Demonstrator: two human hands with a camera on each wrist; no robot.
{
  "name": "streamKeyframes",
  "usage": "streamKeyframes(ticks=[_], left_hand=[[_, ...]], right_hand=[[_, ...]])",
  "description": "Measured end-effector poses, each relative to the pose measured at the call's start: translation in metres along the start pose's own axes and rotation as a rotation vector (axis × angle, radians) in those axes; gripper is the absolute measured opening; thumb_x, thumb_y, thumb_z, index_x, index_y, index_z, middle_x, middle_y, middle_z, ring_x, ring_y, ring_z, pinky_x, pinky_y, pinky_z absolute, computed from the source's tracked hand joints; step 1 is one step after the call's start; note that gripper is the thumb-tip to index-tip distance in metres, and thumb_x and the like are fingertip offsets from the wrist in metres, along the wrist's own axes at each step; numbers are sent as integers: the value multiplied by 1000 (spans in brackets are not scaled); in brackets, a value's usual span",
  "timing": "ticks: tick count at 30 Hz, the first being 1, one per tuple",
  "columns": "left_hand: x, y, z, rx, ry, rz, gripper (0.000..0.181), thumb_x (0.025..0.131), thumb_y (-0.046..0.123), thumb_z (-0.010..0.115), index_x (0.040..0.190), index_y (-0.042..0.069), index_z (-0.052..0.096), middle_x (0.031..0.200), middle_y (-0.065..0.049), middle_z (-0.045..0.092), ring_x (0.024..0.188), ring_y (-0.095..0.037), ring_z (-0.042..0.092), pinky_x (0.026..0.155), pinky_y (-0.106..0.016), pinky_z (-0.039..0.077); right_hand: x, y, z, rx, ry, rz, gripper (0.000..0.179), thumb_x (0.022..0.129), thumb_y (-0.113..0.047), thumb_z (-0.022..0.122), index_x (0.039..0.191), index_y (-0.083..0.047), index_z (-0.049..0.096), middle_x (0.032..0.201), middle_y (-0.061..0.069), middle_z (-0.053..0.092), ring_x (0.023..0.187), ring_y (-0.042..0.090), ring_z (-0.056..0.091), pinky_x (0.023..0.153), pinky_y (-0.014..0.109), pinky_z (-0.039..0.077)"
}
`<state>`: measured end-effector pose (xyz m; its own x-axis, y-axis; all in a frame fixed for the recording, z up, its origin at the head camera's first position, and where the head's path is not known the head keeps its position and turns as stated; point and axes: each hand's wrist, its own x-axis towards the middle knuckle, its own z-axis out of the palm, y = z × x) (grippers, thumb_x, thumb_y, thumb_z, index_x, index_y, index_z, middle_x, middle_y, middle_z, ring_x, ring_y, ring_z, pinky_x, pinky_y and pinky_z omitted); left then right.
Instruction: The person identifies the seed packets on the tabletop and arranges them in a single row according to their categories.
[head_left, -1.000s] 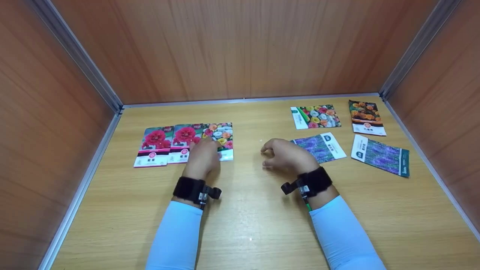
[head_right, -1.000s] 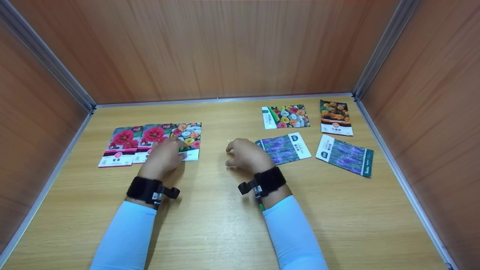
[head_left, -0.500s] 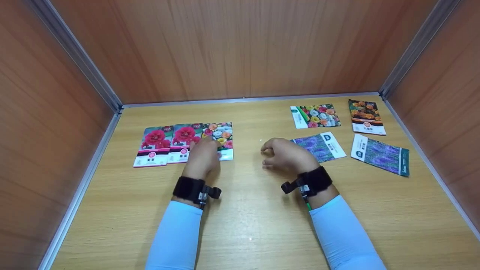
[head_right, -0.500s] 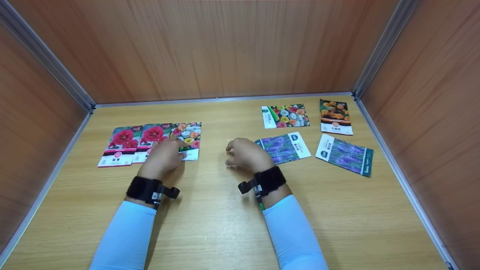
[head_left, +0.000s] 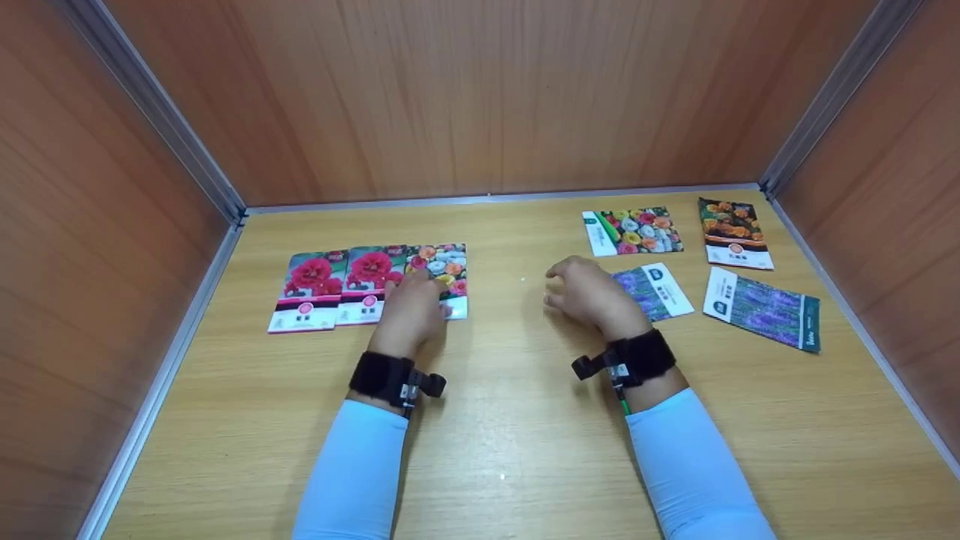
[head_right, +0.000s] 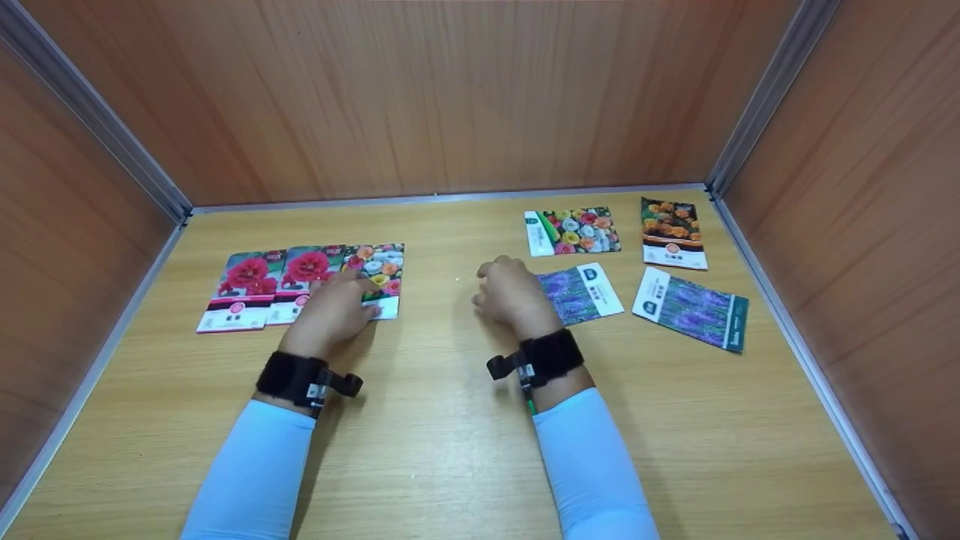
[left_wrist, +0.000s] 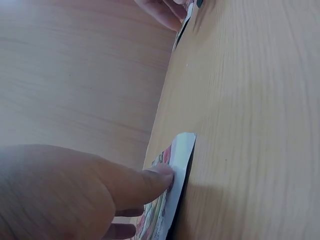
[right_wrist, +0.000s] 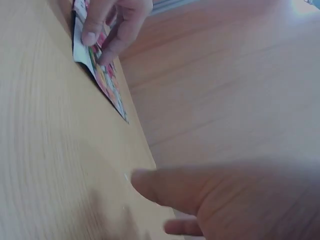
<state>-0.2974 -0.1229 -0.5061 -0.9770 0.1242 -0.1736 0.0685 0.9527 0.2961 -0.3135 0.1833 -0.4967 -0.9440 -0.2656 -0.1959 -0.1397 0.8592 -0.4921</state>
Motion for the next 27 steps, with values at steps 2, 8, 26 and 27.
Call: streamKeyframes(ticks=[2, 8, 26, 27], left_hand=[[1, 1, 1, -1, -7, -3, 41, 112, 27, 73, 150, 13, 74, 166, -19, 57, 164, -42, 43, 139, -75, 18], [4, 3, 3, -27, -15, -9, 47, 110, 32, 77, 152, 12, 73, 178, -22, 44, 171, -45, 31, 140, -73, 15], [5, 3, 9, 33, 19, 4, 60, 96, 40, 94, 146, 11, 77, 164, -21, 57, 156, -42, 50, 128, -68, 33], [6, 3, 9, 30, 16, 2, 60, 96, 40, 94, 147, 11, 77, 165, -21, 57, 157, -42, 50, 130, -69, 32]], right_hand=[[3, 6, -3, -30, 54, 17, 57, 109, -34, 77, 158, -7, 64, 171, 22, 52, 161, 46, 49, 133, 63, 41], [10, 27, -8, 3, 105, 158, 70, 111, -36, 73, 171, -8, 49, 186, 26, 28, 172, 49, 28, 139, 67, 29], [10, 35, 1, -109, 25, 153, 70, 111, -46, 72, 159, 4, 58, 161, 24, 49, 136, 42, 57, 127, 62, 45], [10, 33, 2, -137, 31, 139, 65, 111, -45, 72, 151, 6, 65, 154, 23, 52, 130, 40, 58, 126, 63, 45]])
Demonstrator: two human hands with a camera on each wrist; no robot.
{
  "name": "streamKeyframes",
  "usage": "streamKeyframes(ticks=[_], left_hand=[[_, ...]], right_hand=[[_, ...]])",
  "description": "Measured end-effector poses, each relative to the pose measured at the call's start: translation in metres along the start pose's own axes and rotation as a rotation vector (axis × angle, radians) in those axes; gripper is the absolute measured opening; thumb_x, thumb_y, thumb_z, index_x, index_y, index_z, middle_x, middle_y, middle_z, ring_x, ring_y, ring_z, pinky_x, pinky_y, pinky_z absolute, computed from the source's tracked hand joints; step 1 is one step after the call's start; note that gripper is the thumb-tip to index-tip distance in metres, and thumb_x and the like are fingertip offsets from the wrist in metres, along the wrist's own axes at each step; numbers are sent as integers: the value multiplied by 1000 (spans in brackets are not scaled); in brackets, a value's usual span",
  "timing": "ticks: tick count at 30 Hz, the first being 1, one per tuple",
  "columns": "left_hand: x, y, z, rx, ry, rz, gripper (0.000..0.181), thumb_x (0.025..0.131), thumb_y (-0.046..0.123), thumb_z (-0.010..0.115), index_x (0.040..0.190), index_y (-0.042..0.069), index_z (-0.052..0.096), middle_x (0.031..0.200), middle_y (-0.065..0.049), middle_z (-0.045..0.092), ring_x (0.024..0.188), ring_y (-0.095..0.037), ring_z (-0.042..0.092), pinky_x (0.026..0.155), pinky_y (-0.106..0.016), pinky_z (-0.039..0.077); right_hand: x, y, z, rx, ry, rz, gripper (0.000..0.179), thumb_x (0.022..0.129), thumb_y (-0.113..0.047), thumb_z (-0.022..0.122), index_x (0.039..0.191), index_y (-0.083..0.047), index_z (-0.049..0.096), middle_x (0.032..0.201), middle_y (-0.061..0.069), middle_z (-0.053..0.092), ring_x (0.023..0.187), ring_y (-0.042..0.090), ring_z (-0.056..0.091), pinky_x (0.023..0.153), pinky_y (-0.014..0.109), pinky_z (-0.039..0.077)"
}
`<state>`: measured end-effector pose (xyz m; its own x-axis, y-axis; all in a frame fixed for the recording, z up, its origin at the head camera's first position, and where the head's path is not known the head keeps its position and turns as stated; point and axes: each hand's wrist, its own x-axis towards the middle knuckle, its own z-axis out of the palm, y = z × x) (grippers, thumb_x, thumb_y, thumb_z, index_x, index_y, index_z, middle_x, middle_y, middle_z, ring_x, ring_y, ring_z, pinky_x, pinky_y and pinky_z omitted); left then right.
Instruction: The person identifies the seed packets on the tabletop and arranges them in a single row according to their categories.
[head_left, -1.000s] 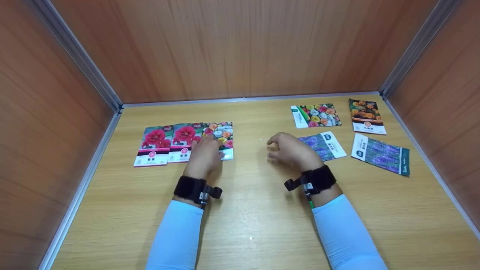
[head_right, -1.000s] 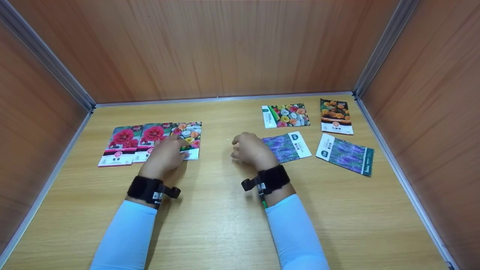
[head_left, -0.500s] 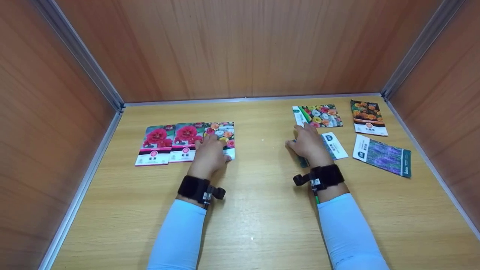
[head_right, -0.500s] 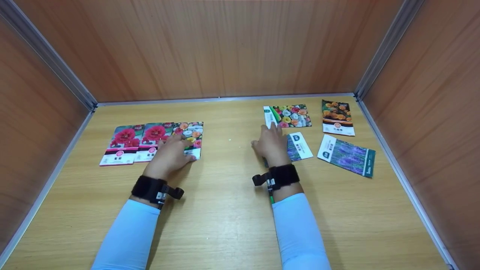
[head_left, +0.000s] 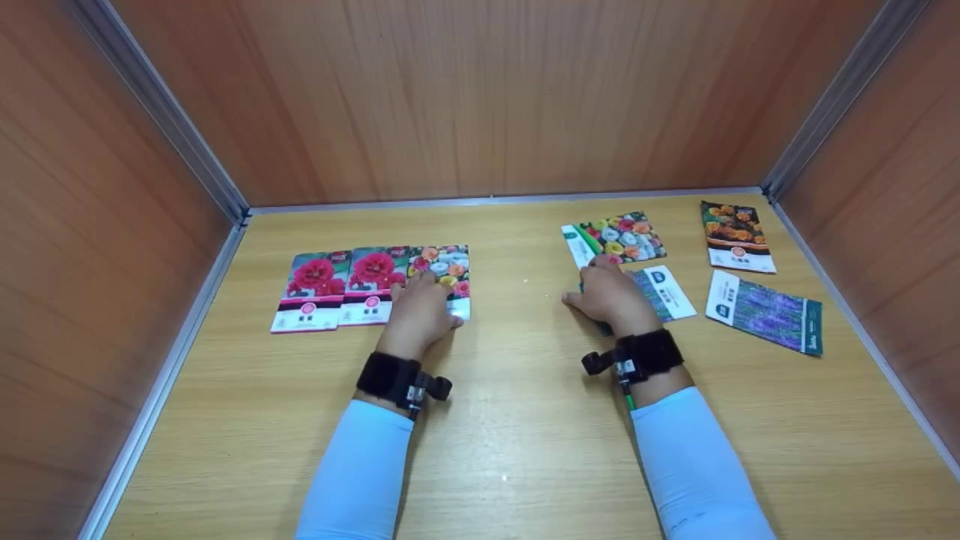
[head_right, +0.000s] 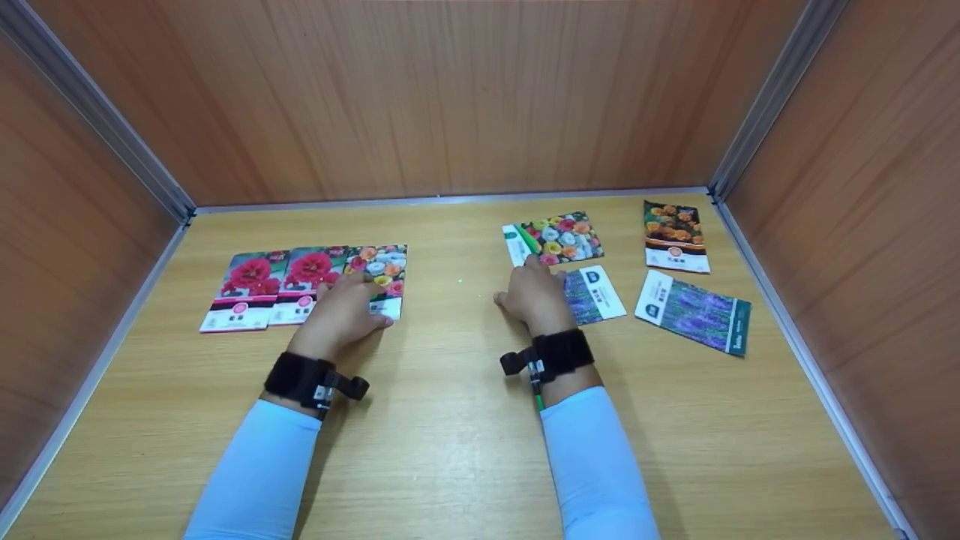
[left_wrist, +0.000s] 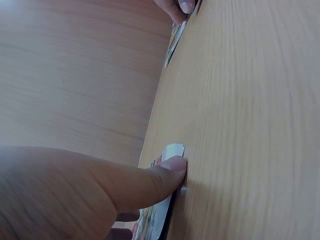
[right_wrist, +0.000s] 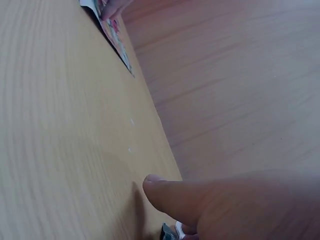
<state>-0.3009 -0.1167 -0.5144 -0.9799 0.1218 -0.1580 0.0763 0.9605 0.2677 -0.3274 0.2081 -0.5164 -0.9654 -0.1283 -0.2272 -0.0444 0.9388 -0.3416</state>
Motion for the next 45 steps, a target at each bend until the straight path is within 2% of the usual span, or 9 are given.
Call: streamKeyframes(ticks=[3, 8, 12, 15, 19, 25, 31, 36, 45], left_hand=[[1, 0, -1, -8, -21, -7, 61, 97, 40, 93, 148, 12, 76, 167, -21, 55, 158, -43, 49, 132, -70, 31], [0, 0, -1, -16, -34, -17, 60, 98, 38, 92, 148, 12, 76, 168, -21, 54, 158, -43, 49, 133, -69, 30], [0, 1, -2, -19, -30, -17, 58, 98, 37, 93, 147, 12, 76, 168, -20, 55, 156, -42, 50, 131, -68, 31], [-1, 1, -2, -21, -30, -15, 57, 98, 37, 93, 147, 13, 77, 167, -19, 55, 155, -42, 51, 130, -66, 33], [-2, 1, -2, -28, -27, -10, 57, 98, 37, 93, 146, 13, 77, 168, -19, 55, 156, -42, 50, 130, -66, 33], [-2, 2, -1, 1, -13, -2, 57, 97, 38, 93, 145, 12, 78, 166, -20, 57, 157, -42, 51, 133, -71, 30], [-3, 3, -1, 8, 0, 0, 58, 97, 39, 93, 146, 12, 77, 160, -18, 61, 152, -41, 54, 129, -67, 33], [-3, 3, -2, -19, -10, -13, 58, 97, 36, 93, 147, 12, 76, 163, -18, 60, 157, -42, 51, 134, -72, 27], [-4, 4, -2, -22, -16, -4, 61, 99, 34, 91, 154, 17, 72, 165, -15, 60, 157, -41, 50, 135, -73, 24]], right_hand=[[-1, -6, 2, -63, 16, -23, 56, 111, -44, 72, 128, 9, 74, 145, 21, 54, 122, 38, 58, 124, 62, 46], [-3, -13, 4, -45, 26, -58, 50, 111, -42, 73, 118, 8, 75, 172, 26, 45, 146, 47, 58, 128, 60, 48], [-3, -20, 7, 29, 13, -107, 37, 111, -38, 74, 117, -2, 71, 158, 24, 61, 139, 44, 64, 119, 58, 54], [-2, -25, 10, 52, -11, -126, 43, 111, -36, 74, 139, -4, 67, 141, 20, 69, 127, 40, 68, 113, 56, 57], [-2, -32, 11, 9, -4, -161, 58, 111, -30, 74, 161, -4, 61, 161, 21, 64, 151, 41, 61, 129, 58, 48], [-6, -40, 13, -140, 12, -293, 37, 112, -23, 71, 142, -1, 77, 154, 21, 64, 140, 39, 68, 122, 55, 56], [-10, -48, 15, -77, -32, -302, 31, 112, -19, 71, 139, -8, 80, 167, 18, 58, 153, 40, 61, 127, 55, 52], [-11, -54, 18, -35, -51, -320, 31, 109, -9, 71, 139, -11, 78, 152, 13, 71, 142, 35, 69, 121, 53, 57], [-12, -59, 23, -28, -48, -329, 43, 109, -12, 71, 152, -19, 74, 177, 8, 52, 169, 34, 43, 137, 57, 40]])
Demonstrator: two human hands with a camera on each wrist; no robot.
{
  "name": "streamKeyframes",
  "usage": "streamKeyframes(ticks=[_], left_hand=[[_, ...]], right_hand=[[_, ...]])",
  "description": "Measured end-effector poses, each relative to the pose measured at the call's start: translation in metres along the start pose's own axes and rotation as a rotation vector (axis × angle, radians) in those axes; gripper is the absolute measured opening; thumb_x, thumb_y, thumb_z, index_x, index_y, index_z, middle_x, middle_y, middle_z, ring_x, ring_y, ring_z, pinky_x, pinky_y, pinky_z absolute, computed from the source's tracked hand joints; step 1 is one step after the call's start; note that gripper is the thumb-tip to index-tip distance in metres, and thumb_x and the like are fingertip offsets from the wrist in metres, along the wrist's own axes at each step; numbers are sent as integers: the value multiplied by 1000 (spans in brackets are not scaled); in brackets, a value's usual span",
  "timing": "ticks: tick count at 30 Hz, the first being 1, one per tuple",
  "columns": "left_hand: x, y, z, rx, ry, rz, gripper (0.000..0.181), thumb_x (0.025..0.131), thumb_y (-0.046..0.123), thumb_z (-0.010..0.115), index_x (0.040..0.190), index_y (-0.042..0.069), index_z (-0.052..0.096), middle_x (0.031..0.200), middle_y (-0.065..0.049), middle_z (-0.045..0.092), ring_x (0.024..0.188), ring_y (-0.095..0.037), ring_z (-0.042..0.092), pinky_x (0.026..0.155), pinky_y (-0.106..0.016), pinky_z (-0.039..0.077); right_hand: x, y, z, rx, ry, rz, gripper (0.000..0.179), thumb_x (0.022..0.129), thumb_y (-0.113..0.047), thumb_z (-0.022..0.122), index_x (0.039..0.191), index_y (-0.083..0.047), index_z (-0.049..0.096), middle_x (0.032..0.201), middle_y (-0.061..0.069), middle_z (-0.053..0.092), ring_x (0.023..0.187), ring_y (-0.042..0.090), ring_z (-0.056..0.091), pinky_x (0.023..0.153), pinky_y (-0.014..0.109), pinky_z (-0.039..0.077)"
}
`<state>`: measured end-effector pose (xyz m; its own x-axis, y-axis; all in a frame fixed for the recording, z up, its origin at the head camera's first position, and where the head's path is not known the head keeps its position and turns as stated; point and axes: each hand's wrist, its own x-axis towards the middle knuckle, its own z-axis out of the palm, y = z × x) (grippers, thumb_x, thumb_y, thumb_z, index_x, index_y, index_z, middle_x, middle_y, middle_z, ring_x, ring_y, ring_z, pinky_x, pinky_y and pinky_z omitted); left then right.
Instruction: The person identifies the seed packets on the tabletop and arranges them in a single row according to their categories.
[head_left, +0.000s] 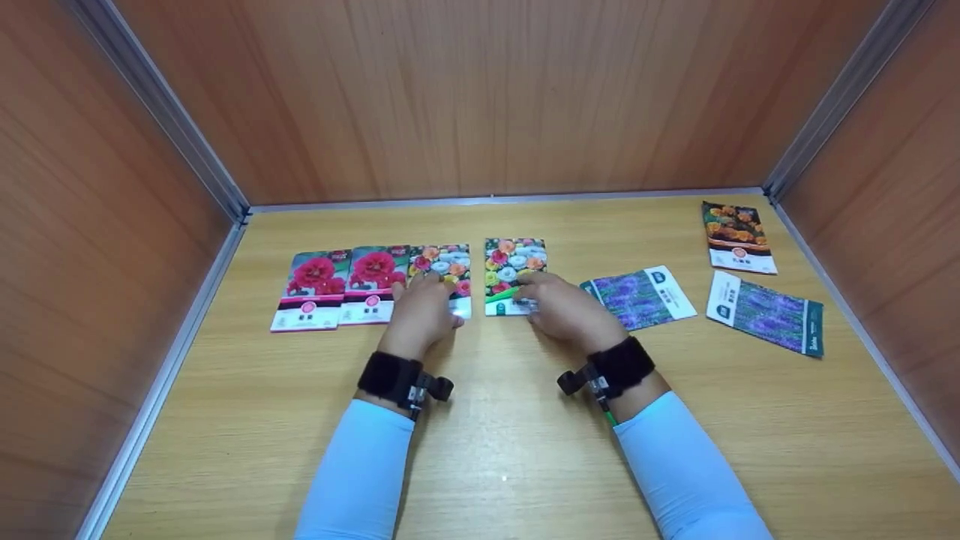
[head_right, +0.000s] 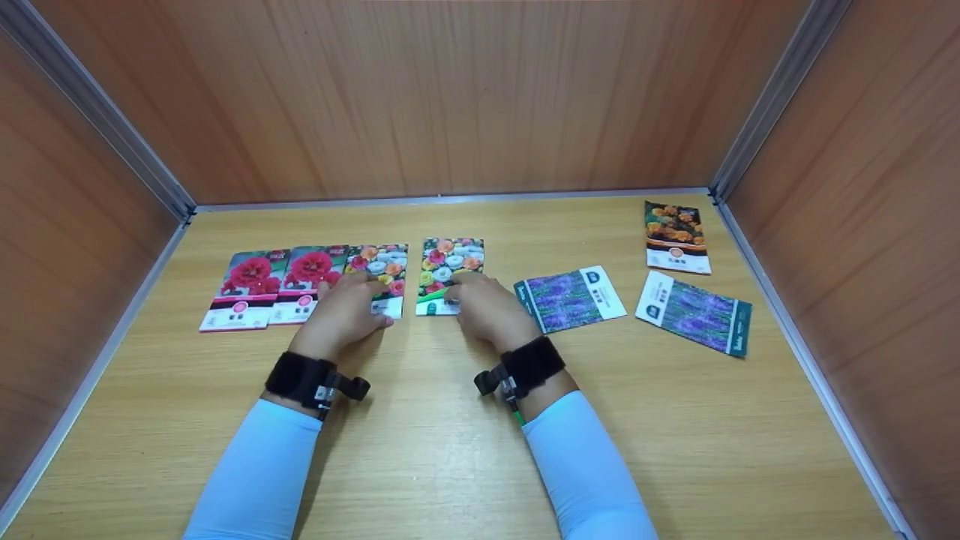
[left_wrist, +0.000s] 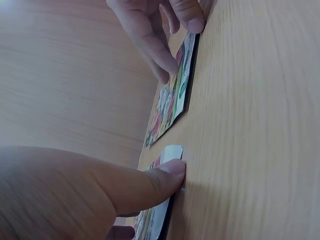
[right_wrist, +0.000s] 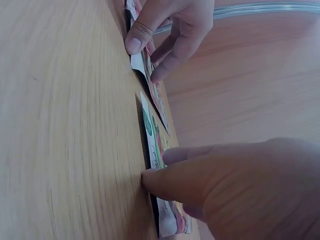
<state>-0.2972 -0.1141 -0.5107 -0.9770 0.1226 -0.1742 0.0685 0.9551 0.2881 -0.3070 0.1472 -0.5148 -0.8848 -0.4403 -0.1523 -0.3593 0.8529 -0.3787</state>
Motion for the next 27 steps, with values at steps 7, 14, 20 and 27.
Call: streamKeyframes(ticks=[7, 14, 20, 27], left_hand=[[-1, 2, 1, -16, 3, -6, 56, 99, 33, 92, 151, 18, 75, 164, -15, 61, 158, -40, 50, 137, -75, 19], [-3, 2, 0, 4, 29, 0, 61, 97, 33, 94, 153, 19, 74, 163, -13, 63, 158, -39, 52, 136, -72, 23], [-3, 3, -1, -26, 10, -4, 64, 98, 29, 92, 157, 18, 69, 171, -15, 57, 164, -39, 47, 138, -75, 15], [-3, 1, 0, -11, 4, 20, 57, 99, 29, 92, 152, 20, 74, 167, -12, 62, 159, -39, 53, 137, -77, 17]], right_hand=[[-2, 6, 2, -87, 33, 46, 48, 112, -29, 74, 158, -16, 68, 182, 16, 42, 169, 44, 40, 135, 63, 40], [0, 2, 5, -86, -5, -24, 47, 114, -31, 71, 159, -18, 68, 178, 11, 51, 168, 39, 43, 136, 60, 40], [2, -2, 5, -87, -27, -38, 45, 115, -30, 69, 158, -18, 68, 178, 8, 50, 168, 36, 45, 136, 58, 41], [3, -4, 8, -119, 17, -47, 44, 115, -29, 69, 157, -17, 69, 175, 7, 55, 166, 34, 49, 134, 56, 44]])
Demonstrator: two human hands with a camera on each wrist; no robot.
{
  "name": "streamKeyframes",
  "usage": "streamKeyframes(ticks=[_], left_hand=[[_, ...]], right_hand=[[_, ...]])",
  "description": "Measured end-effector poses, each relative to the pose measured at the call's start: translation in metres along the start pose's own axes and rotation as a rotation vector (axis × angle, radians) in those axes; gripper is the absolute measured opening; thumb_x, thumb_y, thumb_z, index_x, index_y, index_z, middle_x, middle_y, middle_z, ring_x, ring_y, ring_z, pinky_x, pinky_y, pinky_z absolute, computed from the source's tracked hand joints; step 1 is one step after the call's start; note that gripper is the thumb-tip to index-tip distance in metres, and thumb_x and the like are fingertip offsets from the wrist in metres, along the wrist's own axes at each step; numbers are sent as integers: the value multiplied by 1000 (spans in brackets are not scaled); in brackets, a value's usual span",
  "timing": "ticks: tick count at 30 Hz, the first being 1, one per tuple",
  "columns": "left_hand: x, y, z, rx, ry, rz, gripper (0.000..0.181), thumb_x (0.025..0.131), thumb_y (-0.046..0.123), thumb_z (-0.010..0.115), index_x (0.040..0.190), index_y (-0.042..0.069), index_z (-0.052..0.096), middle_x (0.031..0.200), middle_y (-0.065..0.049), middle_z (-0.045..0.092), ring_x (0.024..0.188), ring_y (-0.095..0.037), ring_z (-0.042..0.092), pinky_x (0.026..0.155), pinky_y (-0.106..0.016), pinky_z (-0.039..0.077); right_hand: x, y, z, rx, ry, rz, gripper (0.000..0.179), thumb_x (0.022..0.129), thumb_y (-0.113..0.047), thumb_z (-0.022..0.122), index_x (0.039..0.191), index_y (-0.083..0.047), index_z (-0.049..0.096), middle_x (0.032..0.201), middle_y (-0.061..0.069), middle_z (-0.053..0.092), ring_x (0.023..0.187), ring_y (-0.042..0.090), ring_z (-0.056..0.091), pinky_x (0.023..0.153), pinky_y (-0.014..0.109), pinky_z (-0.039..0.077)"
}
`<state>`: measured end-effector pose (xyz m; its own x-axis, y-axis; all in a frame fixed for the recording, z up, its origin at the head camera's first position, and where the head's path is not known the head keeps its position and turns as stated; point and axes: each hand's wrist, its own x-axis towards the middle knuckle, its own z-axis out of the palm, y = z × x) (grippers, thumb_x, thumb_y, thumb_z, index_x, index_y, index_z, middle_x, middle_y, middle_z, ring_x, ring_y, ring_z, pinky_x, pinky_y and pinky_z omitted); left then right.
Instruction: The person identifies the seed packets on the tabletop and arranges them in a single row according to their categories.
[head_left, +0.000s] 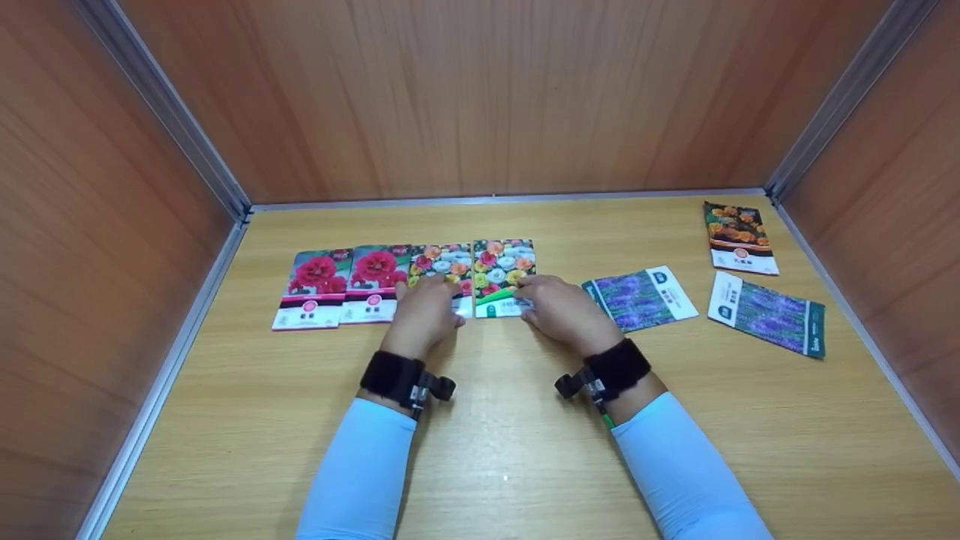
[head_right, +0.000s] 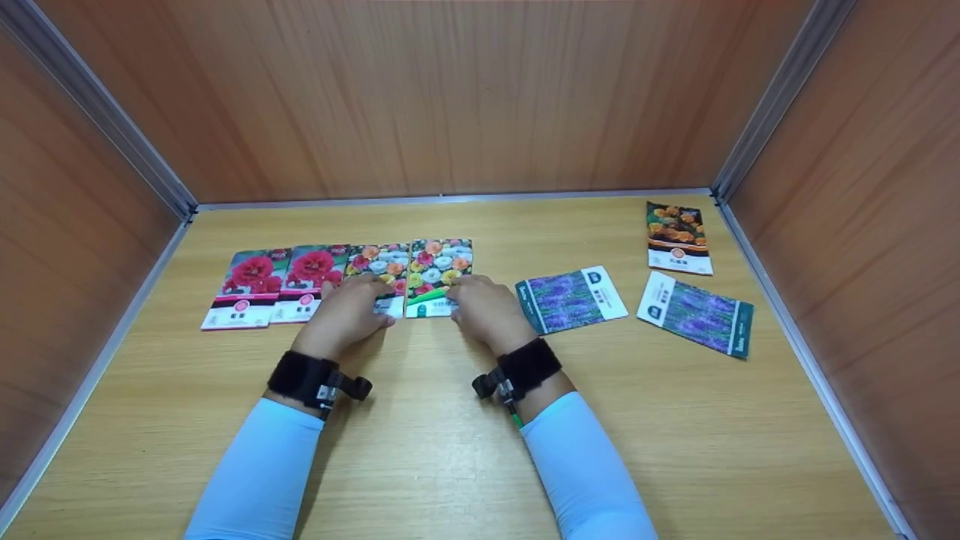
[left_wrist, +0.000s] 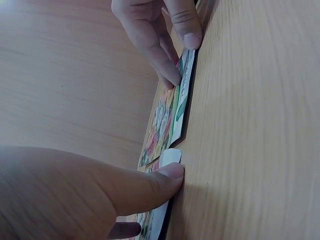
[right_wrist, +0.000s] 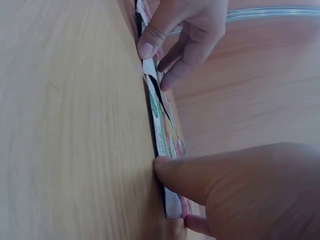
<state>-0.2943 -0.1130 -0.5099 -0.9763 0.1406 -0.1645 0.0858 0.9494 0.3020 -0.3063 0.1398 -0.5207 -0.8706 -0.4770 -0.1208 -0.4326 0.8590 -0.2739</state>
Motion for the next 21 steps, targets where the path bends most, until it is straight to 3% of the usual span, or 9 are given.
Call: streamKeyframes(ticks=[21], left_hand=[[0, 1, 0, 35, -21, 13, 59, 101, 30, 90, 155, 17, 71, 170, -13, 59, 161, -40, 51, 137, -81, 15]], right_hand=[[0, -3, 3, -12, 29, -40, 43, 114, -28, 69, 156, -18, 70, 175, 5, 56, 165, 38, 49, 129, 65, 47]])
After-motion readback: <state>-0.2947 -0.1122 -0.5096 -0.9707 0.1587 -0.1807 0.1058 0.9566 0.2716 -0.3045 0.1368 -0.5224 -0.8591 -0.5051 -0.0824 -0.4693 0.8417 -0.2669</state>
